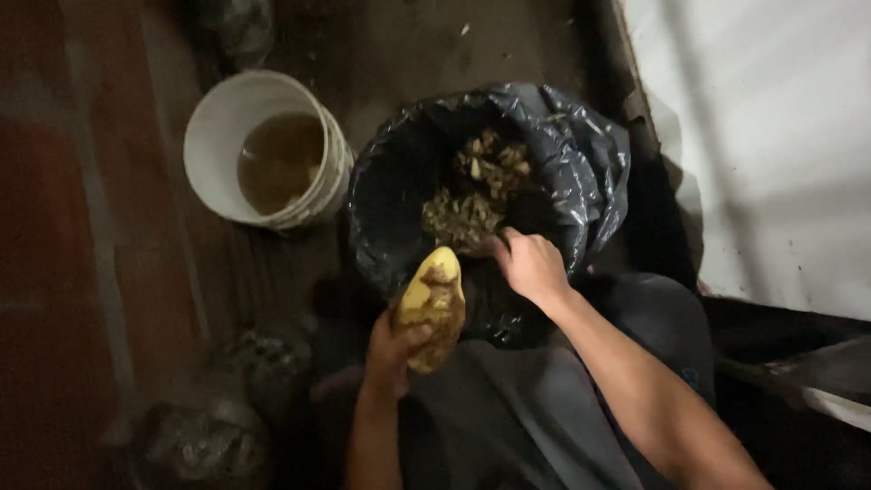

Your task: Peeling a potato with a hand peeler over a trash bag

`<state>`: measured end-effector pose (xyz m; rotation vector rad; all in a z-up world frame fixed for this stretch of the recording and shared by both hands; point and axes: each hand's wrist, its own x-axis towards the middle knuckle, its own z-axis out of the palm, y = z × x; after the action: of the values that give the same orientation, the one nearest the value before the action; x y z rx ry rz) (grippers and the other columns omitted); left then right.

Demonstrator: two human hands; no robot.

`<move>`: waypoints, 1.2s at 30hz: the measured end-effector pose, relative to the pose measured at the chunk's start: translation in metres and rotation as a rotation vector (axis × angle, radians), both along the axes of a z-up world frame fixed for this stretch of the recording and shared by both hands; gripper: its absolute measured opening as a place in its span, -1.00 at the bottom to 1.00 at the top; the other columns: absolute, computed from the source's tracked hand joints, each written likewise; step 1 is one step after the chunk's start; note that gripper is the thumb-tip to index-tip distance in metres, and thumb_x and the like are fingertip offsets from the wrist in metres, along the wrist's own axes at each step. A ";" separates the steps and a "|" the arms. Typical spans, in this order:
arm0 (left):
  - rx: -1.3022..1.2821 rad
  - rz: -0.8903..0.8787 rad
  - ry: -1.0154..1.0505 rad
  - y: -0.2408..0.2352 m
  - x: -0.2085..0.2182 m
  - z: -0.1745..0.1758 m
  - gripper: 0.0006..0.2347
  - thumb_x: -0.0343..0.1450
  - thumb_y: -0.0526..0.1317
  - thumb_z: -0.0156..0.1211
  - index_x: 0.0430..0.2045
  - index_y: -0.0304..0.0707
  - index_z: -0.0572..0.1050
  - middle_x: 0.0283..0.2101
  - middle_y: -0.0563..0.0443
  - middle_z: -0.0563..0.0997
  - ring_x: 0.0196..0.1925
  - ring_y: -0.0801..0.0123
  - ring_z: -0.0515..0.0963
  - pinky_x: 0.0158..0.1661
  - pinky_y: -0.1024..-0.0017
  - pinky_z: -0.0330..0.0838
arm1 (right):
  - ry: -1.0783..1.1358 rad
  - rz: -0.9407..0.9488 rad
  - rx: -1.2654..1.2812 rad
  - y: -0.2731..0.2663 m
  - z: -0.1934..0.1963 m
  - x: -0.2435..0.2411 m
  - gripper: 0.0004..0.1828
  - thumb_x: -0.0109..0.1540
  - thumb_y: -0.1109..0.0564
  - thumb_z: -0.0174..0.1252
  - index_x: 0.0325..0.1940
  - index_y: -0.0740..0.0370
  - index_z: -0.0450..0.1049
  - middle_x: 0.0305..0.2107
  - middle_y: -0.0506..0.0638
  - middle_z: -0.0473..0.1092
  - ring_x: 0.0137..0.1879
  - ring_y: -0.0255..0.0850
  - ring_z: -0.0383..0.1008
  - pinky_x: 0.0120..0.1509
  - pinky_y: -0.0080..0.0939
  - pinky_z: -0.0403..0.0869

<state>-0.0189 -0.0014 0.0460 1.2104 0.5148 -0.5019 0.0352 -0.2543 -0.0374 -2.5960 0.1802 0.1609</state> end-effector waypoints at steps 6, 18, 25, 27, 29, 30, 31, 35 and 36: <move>0.142 -0.001 -0.008 -0.005 0.016 -0.006 -0.49 0.20 -0.19 0.50 -0.06 -0.52 0.46 -0.20 -0.29 0.56 -0.10 -0.02 0.59 -0.01 -0.02 0.46 | -0.340 0.148 0.232 0.031 0.067 -0.025 -0.77 0.27 -0.11 0.27 -0.30 0.04 0.57 -0.53 0.05 0.56 -0.28 0.03 0.63 -0.29 -0.04 0.56; 0.401 -0.204 -0.044 -0.015 0.012 -0.025 -0.36 0.17 -0.05 0.49 0.14 -0.29 0.44 -0.07 -0.21 0.60 0.05 0.04 0.60 0.12 0.02 0.40 | -0.428 0.305 -0.129 0.036 -0.001 -0.032 -0.74 0.09 -0.16 0.30 -0.45 -0.08 0.39 -0.60 -0.16 0.44 -0.43 -0.06 0.57 -0.42 -0.07 0.52; 0.457 -0.199 -0.053 -0.010 0.013 -0.019 -0.32 0.20 -0.07 0.45 0.23 -0.30 0.37 0.00 -0.33 0.58 0.11 -0.08 0.57 0.15 -0.01 0.36 | -0.365 0.340 -0.177 0.042 0.024 -0.028 -0.72 0.24 -0.25 0.15 -0.37 -0.10 0.41 -0.60 -0.14 0.43 -0.48 -0.07 0.57 -0.41 -0.04 0.53; 0.447 -0.223 -0.047 -0.009 0.012 -0.028 -0.39 0.24 -0.02 0.46 0.19 -0.20 0.44 -0.07 -0.23 0.62 0.04 -0.01 0.60 0.09 0.00 0.42 | -0.356 0.323 -0.201 0.040 0.016 -0.030 -0.71 0.26 -0.23 0.15 -0.34 -0.04 0.41 -0.61 -0.08 0.41 -0.49 -0.01 0.56 -0.42 0.02 0.52; 0.443 -0.203 -0.056 -0.009 0.010 -0.031 -0.40 0.22 -0.02 0.47 0.15 -0.17 0.47 -0.09 -0.20 0.61 0.02 0.04 0.60 0.08 0.05 0.42 | -0.334 0.311 -0.225 0.041 0.009 -0.029 -0.69 0.26 -0.26 0.13 -0.32 -0.05 0.42 -0.60 -0.08 0.42 -0.49 -0.01 0.57 -0.42 0.02 0.52; 0.438 -0.185 -0.065 -0.009 0.011 -0.033 -0.42 0.20 -0.03 0.48 0.12 -0.14 0.49 -0.11 -0.17 0.61 -0.01 0.09 0.60 0.06 0.10 0.43 | -0.310 0.297 -0.249 0.041 0.006 -0.028 -0.67 0.26 -0.30 0.10 -0.30 -0.06 0.42 -0.59 -0.08 0.42 -0.48 -0.02 0.57 -0.41 0.03 0.53; 0.440 -0.186 -0.068 -0.010 0.014 -0.028 -0.42 0.20 -0.03 0.48 0.12 -0.14 0.49 -0.11 -0.17 0.61 -0.01 0.09 0.60 0.06 0.10 0.43 | -0.312 0.294 -0.248 0.043 0.007 -0.028 -0.67 0.26 -0.30 0.10 -0.30 -0.06 0.42 -0.59 -0.08 0.42 -0.48 -0.02 0.57 -0.41 0.03 0.53; 0.406 -0.145 -0.055 -0.016 0.016 -0.020 -0.48 0.23 -0.01 0.46 0.00 -0.29 0.52 -0.17 -0.24 0.62 -0.06 0.01 0.60 0.01 0.01 0.43 | -0.289 0.223 -0.229 0.050 0.006 -0.035 -0.62 0.32 -0.33 0.03 -0.30 -0.04 0.39 -0.57 -0.03 0.43 -0.51 0.07 0.56 -0.39 0.09 0.54; 0.401 -0.114 -0.040 -0.019 0.017 -0.020 -0.45 0.20 0.01 0.48 -0.01 -0.32 0.52 -0.17 -0.23 0.62 -0.06 0.02 0.60 0.03 0.02 0.41 | -0.273 0.203 -0.239 0.052 0.005 -0.035 -0.60 0.33 -0.35 0.00 -0.28 -0.04 0.38 -0.58 -0.02 0.43 -0.51 0.09 0.56 -0.39 0.10 0.54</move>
<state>-0.0017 -0.0200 0.0264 1.6370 0.5291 -0.4828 0.0000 -0.2026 -0.0324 -2.8361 -0.1735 -0.1538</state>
